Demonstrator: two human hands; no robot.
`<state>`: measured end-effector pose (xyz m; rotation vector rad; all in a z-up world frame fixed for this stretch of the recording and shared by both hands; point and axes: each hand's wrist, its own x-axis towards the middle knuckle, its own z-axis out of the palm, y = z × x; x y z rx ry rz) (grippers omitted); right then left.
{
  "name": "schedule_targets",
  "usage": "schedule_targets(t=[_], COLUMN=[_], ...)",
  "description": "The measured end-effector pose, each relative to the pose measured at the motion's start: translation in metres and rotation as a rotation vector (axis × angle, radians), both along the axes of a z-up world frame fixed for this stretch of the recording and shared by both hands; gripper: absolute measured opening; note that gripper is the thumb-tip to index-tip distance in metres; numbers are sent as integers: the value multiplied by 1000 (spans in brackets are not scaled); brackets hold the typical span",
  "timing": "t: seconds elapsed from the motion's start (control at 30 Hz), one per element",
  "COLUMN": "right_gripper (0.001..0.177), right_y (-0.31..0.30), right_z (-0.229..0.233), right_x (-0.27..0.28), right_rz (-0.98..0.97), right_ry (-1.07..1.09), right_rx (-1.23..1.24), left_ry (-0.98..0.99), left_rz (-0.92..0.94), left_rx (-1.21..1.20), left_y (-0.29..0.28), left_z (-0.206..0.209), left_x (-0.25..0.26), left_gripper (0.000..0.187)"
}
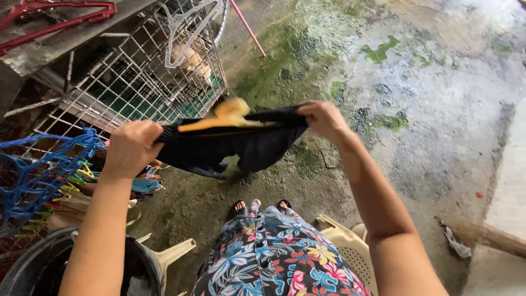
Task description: The person hangs a black shirt and a purple towel on hangers and places them on an outdoor laundry rack using a reacher tool.
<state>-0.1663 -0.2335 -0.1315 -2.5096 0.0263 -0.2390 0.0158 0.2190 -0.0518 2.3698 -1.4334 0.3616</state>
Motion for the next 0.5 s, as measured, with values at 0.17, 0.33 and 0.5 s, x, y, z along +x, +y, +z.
schedule_targets(t=[0.17, 0.33, 0.5], right_gripper=[28, 49, 35], right_y=[38, 47, 28], right_z=[61, 110, 48], right_x=[-16, -25, -22], right_rz=[133, 175, 33], right_ry=[-2, -633, -251], right_rx=[55, 202, -68], left_ry=[-93, 84, -10], left_rz=[-17, 96, -32], left_rx=[-55, -345, -222], left_y=[-21, -31, -77], left_z=[-22, -38, -23], left_x=[6, 12, 1], left_gripper=[34, 33, 38])
